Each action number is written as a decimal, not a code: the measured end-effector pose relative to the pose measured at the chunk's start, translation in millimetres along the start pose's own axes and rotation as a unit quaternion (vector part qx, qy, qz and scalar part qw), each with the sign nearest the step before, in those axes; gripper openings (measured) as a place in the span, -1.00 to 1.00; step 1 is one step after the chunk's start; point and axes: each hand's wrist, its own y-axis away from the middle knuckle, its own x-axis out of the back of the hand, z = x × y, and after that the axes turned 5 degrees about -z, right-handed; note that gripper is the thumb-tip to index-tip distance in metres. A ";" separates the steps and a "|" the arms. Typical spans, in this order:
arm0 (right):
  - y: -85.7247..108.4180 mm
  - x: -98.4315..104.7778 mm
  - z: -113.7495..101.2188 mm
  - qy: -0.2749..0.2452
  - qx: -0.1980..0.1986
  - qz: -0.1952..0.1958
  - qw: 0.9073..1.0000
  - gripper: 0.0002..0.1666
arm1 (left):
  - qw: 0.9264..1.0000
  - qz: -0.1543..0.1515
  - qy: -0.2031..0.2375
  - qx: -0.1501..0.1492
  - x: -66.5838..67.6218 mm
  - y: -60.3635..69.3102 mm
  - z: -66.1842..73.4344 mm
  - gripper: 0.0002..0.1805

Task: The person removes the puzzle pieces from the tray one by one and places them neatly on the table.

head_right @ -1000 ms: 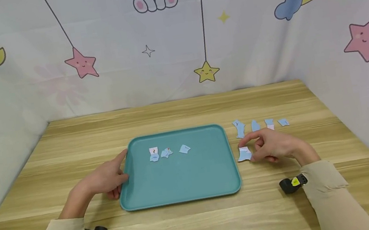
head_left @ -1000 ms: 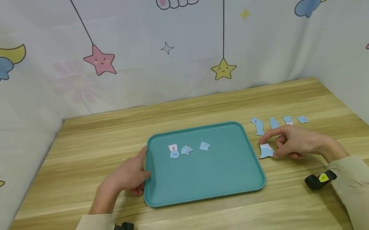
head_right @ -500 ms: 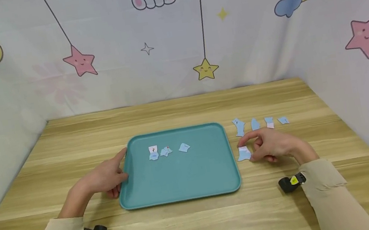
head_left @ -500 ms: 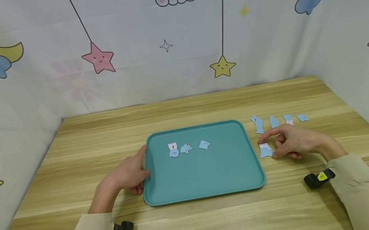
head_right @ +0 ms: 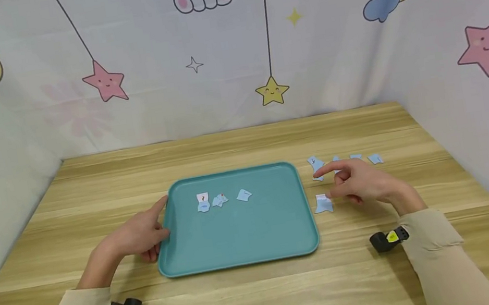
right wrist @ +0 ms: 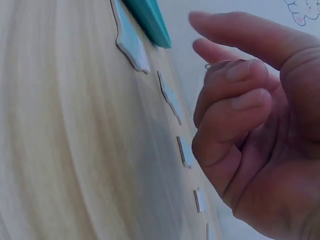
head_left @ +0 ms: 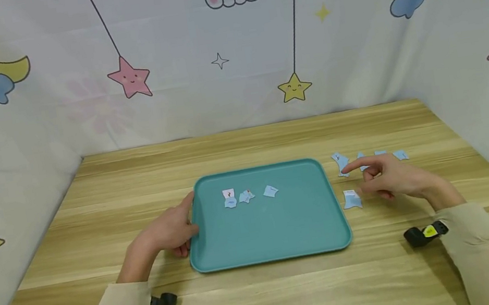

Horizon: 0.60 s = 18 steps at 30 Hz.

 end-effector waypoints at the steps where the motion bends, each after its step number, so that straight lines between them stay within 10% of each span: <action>1: -0.4 -0.5 -1.3 -0.003 0.006 0.010 1.000 -0.40 | 1.000 0.000 0.000 0.000 0.1 0.3 -0.1 -0.04; 18: -9.4 -13.5 -26.1 -0.005 0.057 0.054 0.997 -0.45 | 1.000 0.005 -0.002 -0.003 -0.8 1.5 0.1 -0.05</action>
